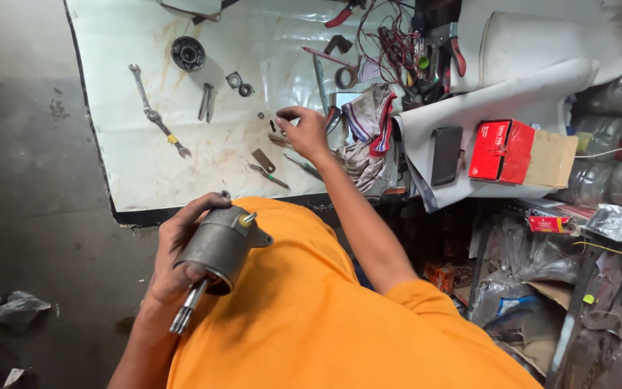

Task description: Repairing or reassembling a motorcycle starter motor component.

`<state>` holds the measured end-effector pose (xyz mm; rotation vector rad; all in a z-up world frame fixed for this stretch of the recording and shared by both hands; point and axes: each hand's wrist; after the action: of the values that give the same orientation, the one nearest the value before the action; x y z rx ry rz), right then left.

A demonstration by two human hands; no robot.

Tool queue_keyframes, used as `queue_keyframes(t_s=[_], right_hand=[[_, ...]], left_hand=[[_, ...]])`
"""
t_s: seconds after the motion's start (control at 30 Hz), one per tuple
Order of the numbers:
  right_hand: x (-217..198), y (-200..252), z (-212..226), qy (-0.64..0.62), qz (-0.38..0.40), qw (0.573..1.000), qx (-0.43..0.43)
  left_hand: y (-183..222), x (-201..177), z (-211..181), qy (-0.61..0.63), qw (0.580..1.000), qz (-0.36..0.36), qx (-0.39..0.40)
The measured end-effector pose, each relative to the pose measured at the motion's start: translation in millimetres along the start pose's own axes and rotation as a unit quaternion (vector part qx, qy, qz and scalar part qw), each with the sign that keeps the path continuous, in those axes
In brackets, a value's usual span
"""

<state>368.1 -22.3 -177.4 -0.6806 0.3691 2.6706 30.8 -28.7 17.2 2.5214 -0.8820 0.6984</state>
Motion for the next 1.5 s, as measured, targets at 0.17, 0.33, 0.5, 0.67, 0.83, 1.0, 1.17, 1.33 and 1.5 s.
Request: queue_keyframes(t_s=[0.17, 0.33, 0.5, 0.67, 0.83, 1.0, 1.17, 1.33, 1.5], right_hand=[[32, -29, -4, 0.212, 0.034, 0.976, -0.032], [45, -35, 1, 0.315, 0.075, 0.944, -0.06], [48, -33, -9, 0.323, 0.114, 0.936, -0.076], [35, -23, -1, 0.176, 0.098, 0.978, -0.047], [-18, 39, 105, -0.359, 0.173, 0.904, 0.158], [-49, 93, 152, -0.564, 0.23, 0.78, 0.142], [-51, 110, 153, -0.56, 0.26, 0.773, 0.145], [-50, 117, 155, -0.532, 0.294, 0.786, 0.113], [-49, 123, 151, -0.504, 0.283, 0.809, 0.102]], left_hand=[[1, -2, -13, -0.011, 0.999, -0.047, -0.019], [-4, -10, -13, -0.021, 0.997, -0.061, -0.034], [-19, -12, -12, -0.059, 0.997, -0.046, -0.005], [-29, -7, -21, -0.033, 0.999, -0.029, 0.011], [-29, 0, -28, -0.062, 0.998, -0.023, -0.008], [-26, 3, -21, -0.144, 0.989, -0.003, 0.012], [-24, 16, -17, -0.1, 0.995, 0.009, 0.018], [-16, 21, -18, -0.083, 0.996, 0.025, 0.029], [-12, 27, -21, -0.093, 0.995, 0.024, 0.032]])
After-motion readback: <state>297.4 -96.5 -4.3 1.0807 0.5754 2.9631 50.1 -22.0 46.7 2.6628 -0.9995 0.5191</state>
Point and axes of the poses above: each hand's wrist, its own y-axis away from the middle knuckle, its own x-axis out of the palm, z = x × y, and after that the axes turned 3 degrees about x, right-handed
